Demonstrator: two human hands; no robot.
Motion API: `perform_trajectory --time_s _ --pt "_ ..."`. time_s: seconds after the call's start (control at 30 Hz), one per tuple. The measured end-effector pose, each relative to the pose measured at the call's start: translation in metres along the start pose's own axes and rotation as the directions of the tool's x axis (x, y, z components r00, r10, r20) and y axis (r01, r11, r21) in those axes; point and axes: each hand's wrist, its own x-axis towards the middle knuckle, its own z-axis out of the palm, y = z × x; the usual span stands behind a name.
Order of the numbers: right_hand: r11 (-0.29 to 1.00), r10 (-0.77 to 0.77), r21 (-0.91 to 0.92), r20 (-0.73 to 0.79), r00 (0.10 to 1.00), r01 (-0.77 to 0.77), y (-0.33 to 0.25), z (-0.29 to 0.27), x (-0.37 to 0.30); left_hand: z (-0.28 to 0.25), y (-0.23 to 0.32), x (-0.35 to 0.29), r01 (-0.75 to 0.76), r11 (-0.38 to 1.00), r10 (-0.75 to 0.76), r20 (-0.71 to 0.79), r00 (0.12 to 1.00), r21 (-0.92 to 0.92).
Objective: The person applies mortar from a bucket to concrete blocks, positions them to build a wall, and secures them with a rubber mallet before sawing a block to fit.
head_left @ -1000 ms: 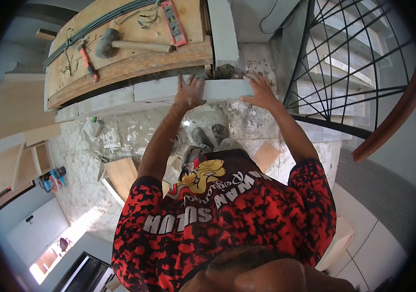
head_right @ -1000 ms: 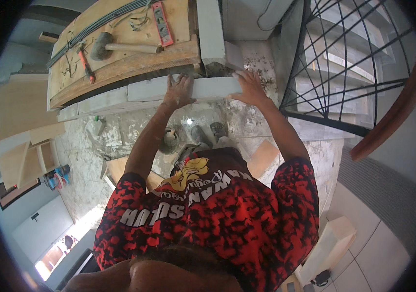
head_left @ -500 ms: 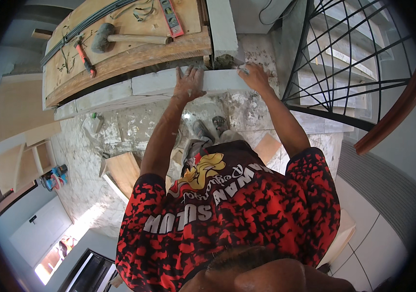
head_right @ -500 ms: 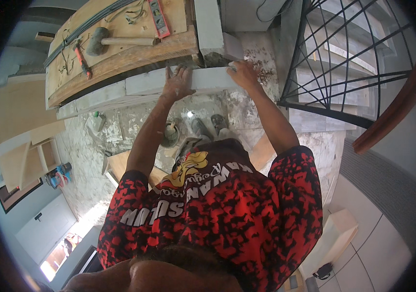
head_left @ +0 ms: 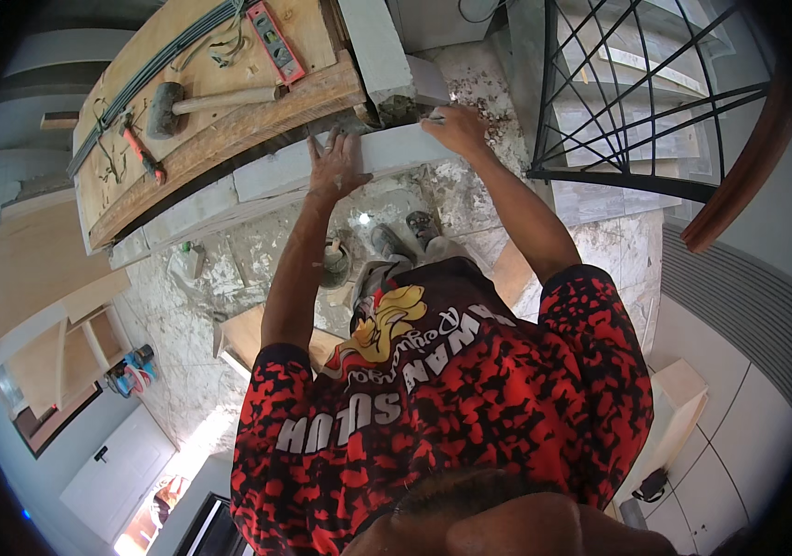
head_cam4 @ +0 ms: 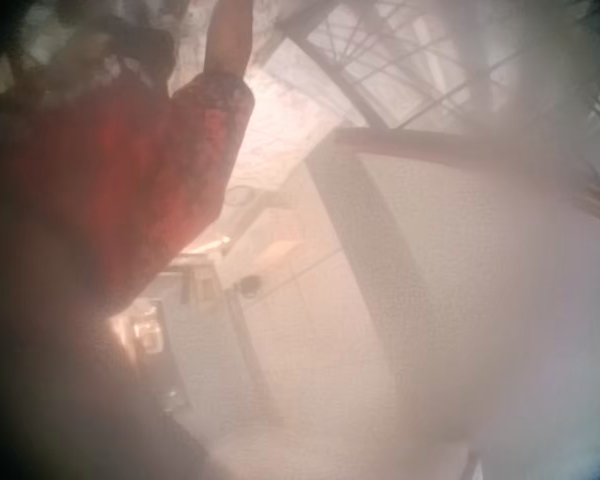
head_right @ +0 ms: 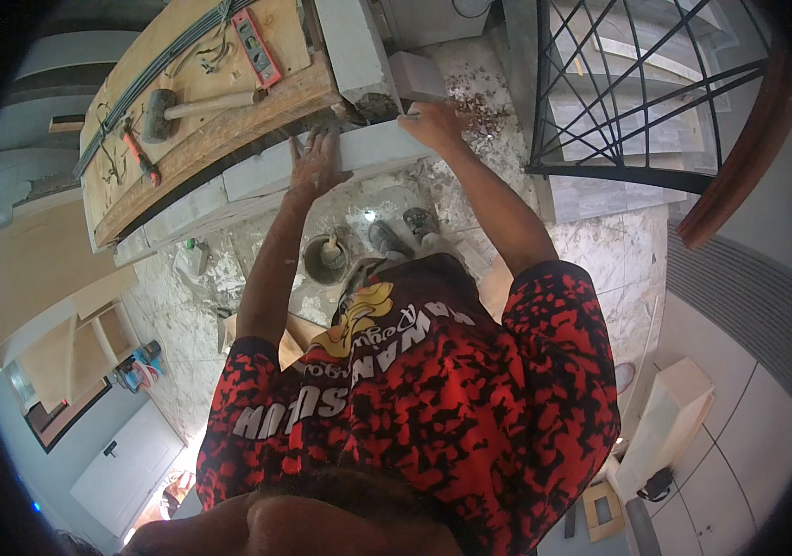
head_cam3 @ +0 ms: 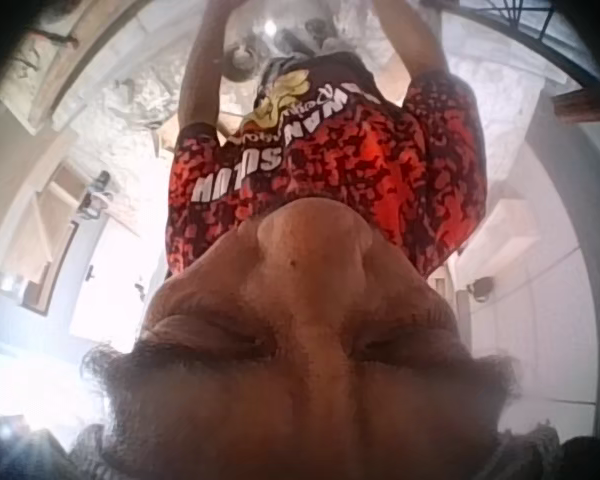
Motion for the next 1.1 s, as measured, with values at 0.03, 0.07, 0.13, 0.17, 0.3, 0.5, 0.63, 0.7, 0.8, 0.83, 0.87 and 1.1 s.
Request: perform_trajectory --time_s 0.03,0.07,0.13,0.17,0.3,0.5,0.63,0.7,0.8,0.83,0.87,1.1 --pt "1.000 0.010 -0.015 -0.004 1.000 -0.010 -0.003 0.001 0.001 0.001 -0.003 0.000 -0.011 1.000 0.011 -0.025 1.000 -0.002" --pt "0.999 0.019 -0.030 -0.007 1.000 -0.019 -0.007 0.002 0.002 0.002 -0.005 0.000 -0.014 1.000 0.013 -0.034 0.999 -0.007" --pt "0.999 0.020 -0.039 -0.020 1.000 -0.020 -0.010 0.003 0.003 -0.001 -0.004 -0.001 -0.018 1.000 0.017 -0.050 0.999 -0.022" --pt "0.999 0.011 -0.033 -0.029 1.000 -0.012 -0.010 0.002 0.003 -0.004 -0.002 -0.001 -0.003 1.000 0.003 -0.020 1.000 -0.007" --pt "0.999 0.015 -0.052 -0.015 1.000 -0.016 -0.021 -0.004 -0.007 -0.005 0.002 -0.004 0.014 1.000 -0.015 -0.019 1.000 -0.027" --pt "0.991 -0.024 -0.130 -0.038 0.999 0.019 -0.019 -0.002 -0.026 -0.003 0.001 -0.005 0.004 0.999 -0.007 -0.052 0.999 -0.040" --pt "0.974 -0.135 -0.192 -0.053 0.989 0.122 -0.002 0.013 -0.048 -0.003 0.000 -0.005 0.008 1.000 -0.009 -0.030 1.000 -0.021" --pt "0.965 -0.173 -0.195 0.017 0.985 0.173 -0.002 0.006 -0.058 -0.001 -0.001 -0.008 0.014 0.999 -0.015 -0.033 0.999 -0.037" --pt "0.920 -0.234 -0.303 0.083 0.969 0.248 -0.006 -0.011 -0.054 -0.006 0.002 -0.006 0.013 0.999 -0.015 -0.044 0.999 -0.046" --pt "0.899 -0.284 -0.320 0.095 0.954 0.300 -0.005 -0.012 -0.050 -0.007 0.004 -0.005 0.015 0.999 -0.018 -0.047 0.999 -0.047" --pt "0.873 -0.335 -0.338 0.110 0.936 0.352 -0.005 -0.012 -0.044 -0.008 0.004 -0.005 0.015 0.999 -0.017 -0.038 0.999 -0.045" --pt "0.785 -0.534 -0.303 0.112 0.838 0.540 0.016 0.005 -0.029 -0.011 0.009 -0.014 0.011 0.999 -0.012 0.026 1.000 0.034"
